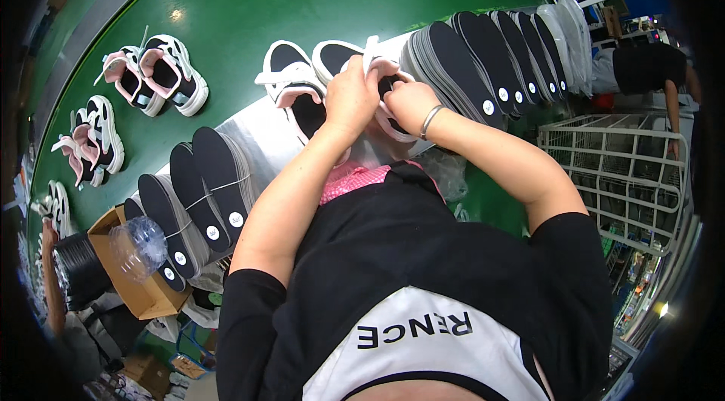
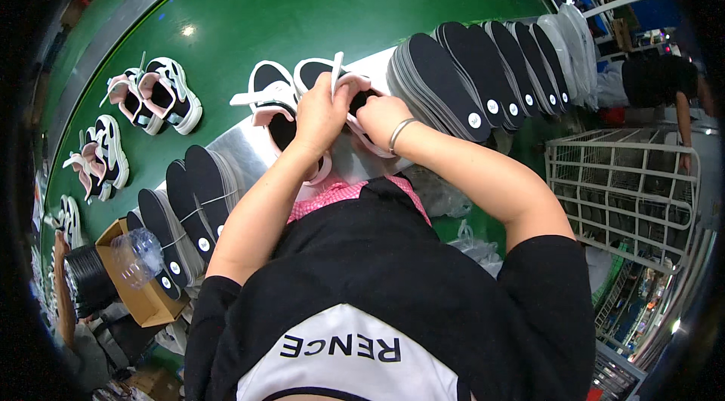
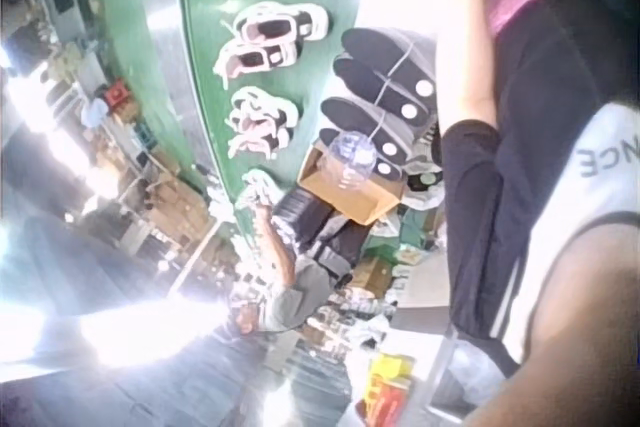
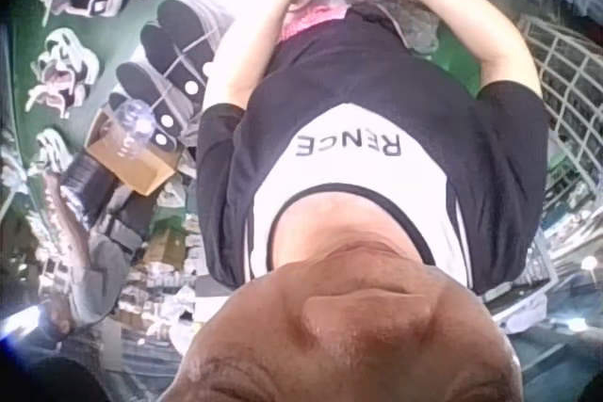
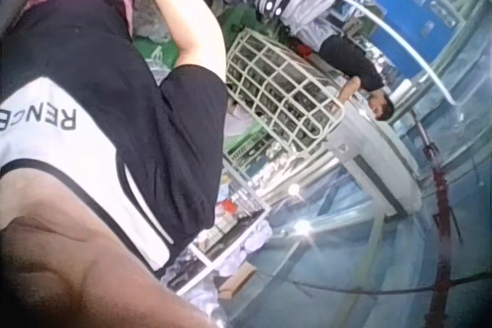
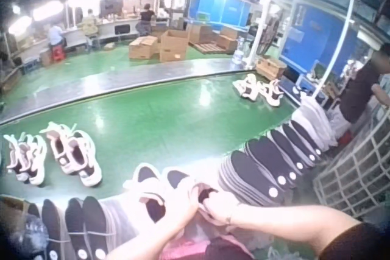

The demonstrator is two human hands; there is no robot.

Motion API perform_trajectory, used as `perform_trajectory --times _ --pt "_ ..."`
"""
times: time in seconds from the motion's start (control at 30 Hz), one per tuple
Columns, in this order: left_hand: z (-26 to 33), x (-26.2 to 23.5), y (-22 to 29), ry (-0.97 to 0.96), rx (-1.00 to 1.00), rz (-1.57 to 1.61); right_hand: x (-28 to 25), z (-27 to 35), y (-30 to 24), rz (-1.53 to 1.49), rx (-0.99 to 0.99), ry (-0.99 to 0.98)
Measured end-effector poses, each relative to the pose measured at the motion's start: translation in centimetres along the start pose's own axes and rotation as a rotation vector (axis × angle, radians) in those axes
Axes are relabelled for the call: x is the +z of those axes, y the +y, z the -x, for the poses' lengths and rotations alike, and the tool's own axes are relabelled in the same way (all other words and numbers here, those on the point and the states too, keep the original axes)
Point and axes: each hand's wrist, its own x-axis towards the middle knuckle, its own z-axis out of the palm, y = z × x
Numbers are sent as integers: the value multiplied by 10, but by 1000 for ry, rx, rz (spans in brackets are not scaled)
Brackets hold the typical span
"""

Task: The person picks up insoles from a shelf, carries them to a conveyor belt, and places an insole into each shoe on the belt.

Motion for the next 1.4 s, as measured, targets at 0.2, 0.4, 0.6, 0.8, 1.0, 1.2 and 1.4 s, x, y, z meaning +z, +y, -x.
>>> perform_trajectory --times 0.2,0.4,0.6,0.8,1.0,1.2,1.4 --pt "-2 2 -5 -8 -25 77 22 -26 9 -56 67 -142" --pt "-7 1 -2 -80 -78 97 -1 -44 5 170 -128 -641" --pt "-8 6 -5 -50 -48 50 11 -45 1 223 18 -496" --pt "-10 10 -4 -35 -38 10 -4 -33 8 164 -95 -467" --pt "-8 12 -4 -59 -33 -31 -20 0 18 0 -68 -606" --pt "-11 13 -1 -64 -52 -11 -8 6 26 126 -186 -647" --pt "-16 2 15 -143 -180 400 -7 6 39 -101 -149 -582"
